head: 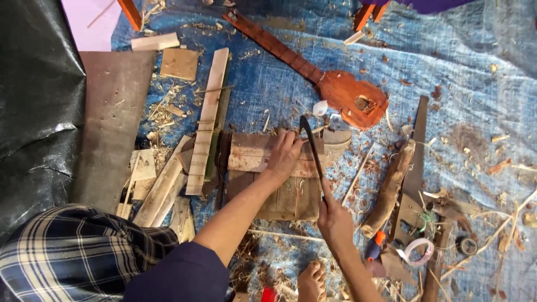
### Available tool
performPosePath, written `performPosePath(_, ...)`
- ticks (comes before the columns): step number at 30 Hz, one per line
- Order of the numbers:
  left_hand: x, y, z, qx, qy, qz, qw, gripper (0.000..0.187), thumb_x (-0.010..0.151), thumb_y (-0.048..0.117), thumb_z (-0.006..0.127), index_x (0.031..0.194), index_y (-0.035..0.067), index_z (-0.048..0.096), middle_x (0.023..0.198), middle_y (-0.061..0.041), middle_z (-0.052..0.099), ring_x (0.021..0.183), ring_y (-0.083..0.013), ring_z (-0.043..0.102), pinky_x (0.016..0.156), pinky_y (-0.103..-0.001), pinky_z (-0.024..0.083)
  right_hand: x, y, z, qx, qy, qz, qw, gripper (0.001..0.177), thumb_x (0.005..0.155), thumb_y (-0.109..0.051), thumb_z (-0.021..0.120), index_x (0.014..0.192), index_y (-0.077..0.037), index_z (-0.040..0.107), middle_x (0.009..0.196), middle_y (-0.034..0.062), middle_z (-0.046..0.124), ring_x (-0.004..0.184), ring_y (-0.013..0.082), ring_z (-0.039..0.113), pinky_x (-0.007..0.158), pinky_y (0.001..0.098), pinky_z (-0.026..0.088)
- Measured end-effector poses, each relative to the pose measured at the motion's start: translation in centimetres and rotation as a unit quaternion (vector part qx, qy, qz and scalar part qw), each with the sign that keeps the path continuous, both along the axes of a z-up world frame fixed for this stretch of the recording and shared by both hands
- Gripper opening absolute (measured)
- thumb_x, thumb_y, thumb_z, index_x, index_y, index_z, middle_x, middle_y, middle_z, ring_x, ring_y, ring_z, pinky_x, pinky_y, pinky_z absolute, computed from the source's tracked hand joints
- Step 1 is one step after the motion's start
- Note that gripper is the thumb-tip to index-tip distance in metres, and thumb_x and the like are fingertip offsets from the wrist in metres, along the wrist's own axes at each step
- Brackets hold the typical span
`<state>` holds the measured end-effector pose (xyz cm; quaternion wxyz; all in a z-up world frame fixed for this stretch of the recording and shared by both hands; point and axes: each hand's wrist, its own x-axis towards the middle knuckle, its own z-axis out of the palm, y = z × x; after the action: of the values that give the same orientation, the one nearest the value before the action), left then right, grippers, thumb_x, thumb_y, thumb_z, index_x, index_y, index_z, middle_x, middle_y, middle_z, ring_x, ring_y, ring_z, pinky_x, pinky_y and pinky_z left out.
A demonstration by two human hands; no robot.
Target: Installing and securing fret markers onto the neck of a wooden stringed instrument using hand tools.
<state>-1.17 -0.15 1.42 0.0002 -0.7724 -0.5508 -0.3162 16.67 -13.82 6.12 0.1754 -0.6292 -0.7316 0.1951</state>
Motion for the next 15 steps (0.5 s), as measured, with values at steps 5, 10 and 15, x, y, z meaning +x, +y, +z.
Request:
performPosePath(5, 0.0, -0.2, -0.5, -0.012, -0.031, 0.002, 0.999, 0.016, 0.080, -0.017, 0.065, 0.089, -0.006, 0.072, 0.092, -0.011, 0.062, 0.087, -0.0228, 0.057, 0.082, -0.029, 0.062, -0.7, 0.1, 3.6, -0.135, 0.166, -0.114, 0.970, 0.065, 0.094, -0.006, 0.056, 0.155, -0.025, 0.041, 0.073, 0.0061, 0.078, 0.037, 0.0096, 0.049, 0.030, 0.0220, 0.035)
performPosePath(10, -0.1, -0.7, -0.5, -0.020, -0.042, -0.004, 0.999, 0.014, 0.080, -0.012, 0.064, 0.090, -0.005, 0.070, 0.094, -0.011, 0.056, 0.092, -0.0252, 0.052, 0.086, -0.033, 0.056, -0.8, -0.3, 5.0, 0.054, 0.157, -0.058, 0.984, 0.061, 0.094, 0.000, 0.058, 0.151, -0.014, 0.042, 0.106, 0.0122, 0.077, 0.048, 0.0079, 0.056, 0.036, 0.0184, 0.047)
performPosePath(15, -0.6, -0.2, 0.7, -0.023, -0.010, -0.002, 1.000, 0.015, 0.080, -0.018, 0.064, 0.088, -0.007, 0.071, 0.097, -0.013, 0.063, 0.092, -0.0247, 0.057, 0.086, -0.030, 0.062, -0.3, -0.1, 1.2, -0.023, -0.015, -0.029, 0.999, 0.069, 0.092, -0.014, 0.059, 0.157, -0.028, 0.039, 0.083, 0.0064, 0.078, 0.043, 0.0245, 0.059, 0.040, 0.0381, 0.044)
